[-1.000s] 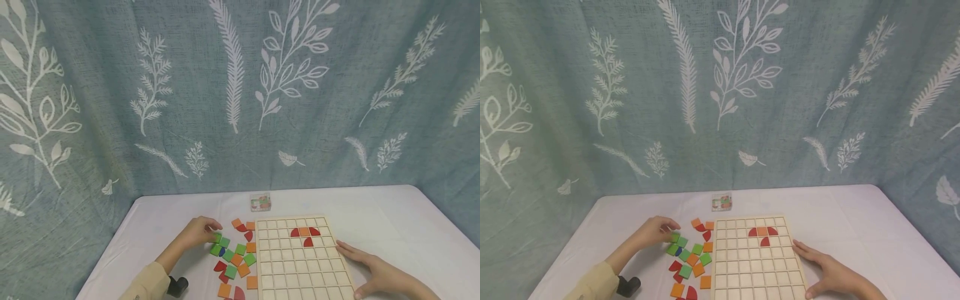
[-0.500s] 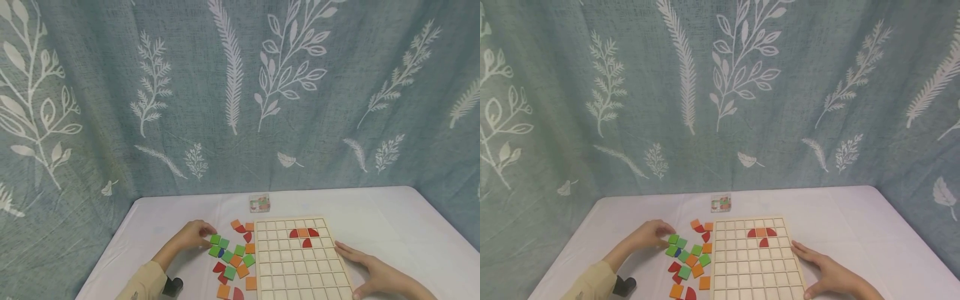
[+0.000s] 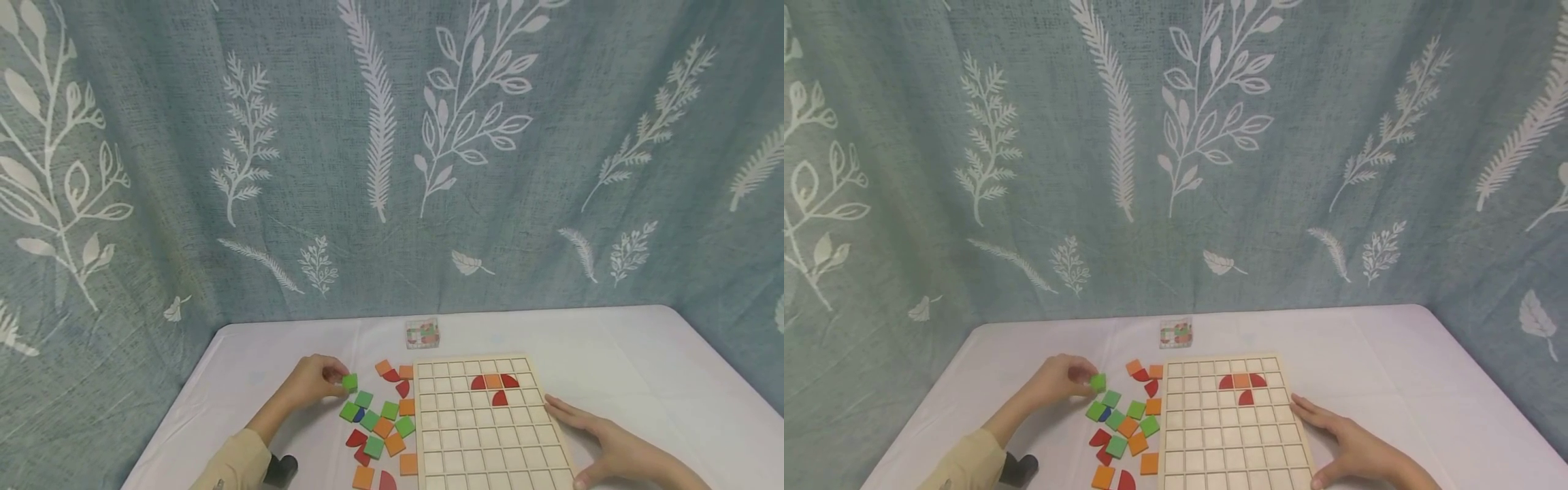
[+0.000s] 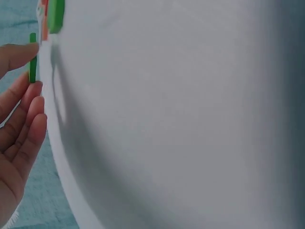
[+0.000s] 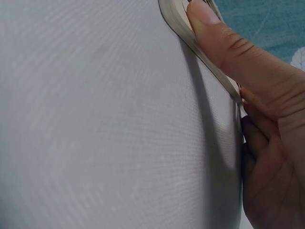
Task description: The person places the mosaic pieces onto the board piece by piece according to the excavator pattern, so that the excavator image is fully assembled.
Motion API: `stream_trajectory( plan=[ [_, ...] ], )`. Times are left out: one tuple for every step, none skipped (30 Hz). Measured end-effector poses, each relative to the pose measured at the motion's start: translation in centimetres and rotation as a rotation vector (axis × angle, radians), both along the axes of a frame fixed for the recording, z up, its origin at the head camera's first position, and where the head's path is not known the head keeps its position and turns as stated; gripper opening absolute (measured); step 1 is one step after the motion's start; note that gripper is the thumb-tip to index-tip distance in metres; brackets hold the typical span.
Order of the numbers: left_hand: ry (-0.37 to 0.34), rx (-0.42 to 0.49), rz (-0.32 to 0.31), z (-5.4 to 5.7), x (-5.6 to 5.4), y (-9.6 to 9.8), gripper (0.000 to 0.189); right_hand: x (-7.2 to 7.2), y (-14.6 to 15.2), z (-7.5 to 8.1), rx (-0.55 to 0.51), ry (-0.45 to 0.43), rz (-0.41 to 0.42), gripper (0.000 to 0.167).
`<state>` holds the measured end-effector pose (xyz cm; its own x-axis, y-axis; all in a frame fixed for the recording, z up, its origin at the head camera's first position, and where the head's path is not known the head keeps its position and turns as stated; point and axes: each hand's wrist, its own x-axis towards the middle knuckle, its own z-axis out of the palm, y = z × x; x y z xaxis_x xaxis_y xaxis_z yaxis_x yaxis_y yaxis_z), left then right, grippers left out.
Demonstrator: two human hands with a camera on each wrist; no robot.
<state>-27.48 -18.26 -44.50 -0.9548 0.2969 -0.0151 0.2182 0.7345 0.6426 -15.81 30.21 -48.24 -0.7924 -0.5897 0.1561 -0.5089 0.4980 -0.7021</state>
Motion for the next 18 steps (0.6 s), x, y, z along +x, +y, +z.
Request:
stream_trajectory(
  plan=[
    [0.006,0.007,-0.001,0.1,-0.1,0.1,0.022,0.0,0.0,0.0,-0.002,0.005,0.003,0.096],
    [0.013,0.014,-0.005,0.2,-0.1,0.3,0.022,0.0,0.0,-0.1,-0.005,0.013,0.010,0.096],
    [0.023,0.017,-0.013,0.3,-0.2,0.4,0.022,-0.1,0.0,-0.1,-0.006,0.023,0.015,0.096],
    [0.032,0.021,-0.021,0.4,-0.2,0.6,0.023,-0.1,0.0,-0.2,-0.008,0.032,0.020,0.097],
    [0.041,0.024,-0.030,0.6,-0.3,0.9,0.023,-0.1,0.0,-0.2,-0.009,0.039,0.024,0.097],
    [0.048,0.027,-0.037,0.7,-0.3,1.1,0.023,-0.1,0.0,-0.2,-0.009,0.044,0.027,0.097],
    [0.054,0.027,-0.043,0.8,-0.4,1.4,0.023,-0.1,0.0,-0.2,-0.009,0.049,0.030,0.097],
    [0.059,0.027,-0.049,0.9,-0.4,1.8,0.023,-0.2,0.1,-0.3,-0.007,0.053,0.032,0.097],
    [0.064,0.026,-0.054,1.0,-0.4,2.2,0.023,-0.2,0.1,-0.3,-0.004,0.053,0.031,0.097],
    [0.066,0.026,-0.060,1.2,-0.4,2.7,0.023,-0.2,0.1,-0.2,-0.005,0.049,0.030,0.097],
    [0.069,0.022,-0.067,1.3,-0.4,3.1,0.023,-0.1,0.1,-0.2,-0.005,0.044,0.028,0.096],
    [0.071,0.016,-0.079,1.4,-0.4,3.6,0.022,-0.1,0.1,-0.2,-0.006,0.040,0.026,0.096],
    [0.074,0.013,-0.092,1.5,-0.5,4.2,0.021,-0.1,0.1,-0.2,-0.006,0.036,0.022,0.096],
    [0.075,0.013,-0.105,1.7,-0.5,4.7,0.021,-0.1,0.1,-0.1,-0.005,0.039,0.022,0.096],
    [0.081,0.011,-0.125,1.8,-0.5,5.3,0.020,0.0,0.1,-0.1,-0.006,0.038,0.021,0.096],
    [0.083,0.014,-0.145,1.9,-0.6,5.9,0.020,0.0,0.1,0.0,-0.005,0.034,0.017,0.096],
    [0.087,0.013,-0.164,2.0,-0.6,6.5,0.020,0.0,0.1,0.0,-0.005,0.030,0.016,0.096],
    [0.089,0.015,-0.186,2.2,-0.7,7.1,0.020,0.0,0.1,0.0,-0.005,0.024,0.013,0.096]
  ],
)
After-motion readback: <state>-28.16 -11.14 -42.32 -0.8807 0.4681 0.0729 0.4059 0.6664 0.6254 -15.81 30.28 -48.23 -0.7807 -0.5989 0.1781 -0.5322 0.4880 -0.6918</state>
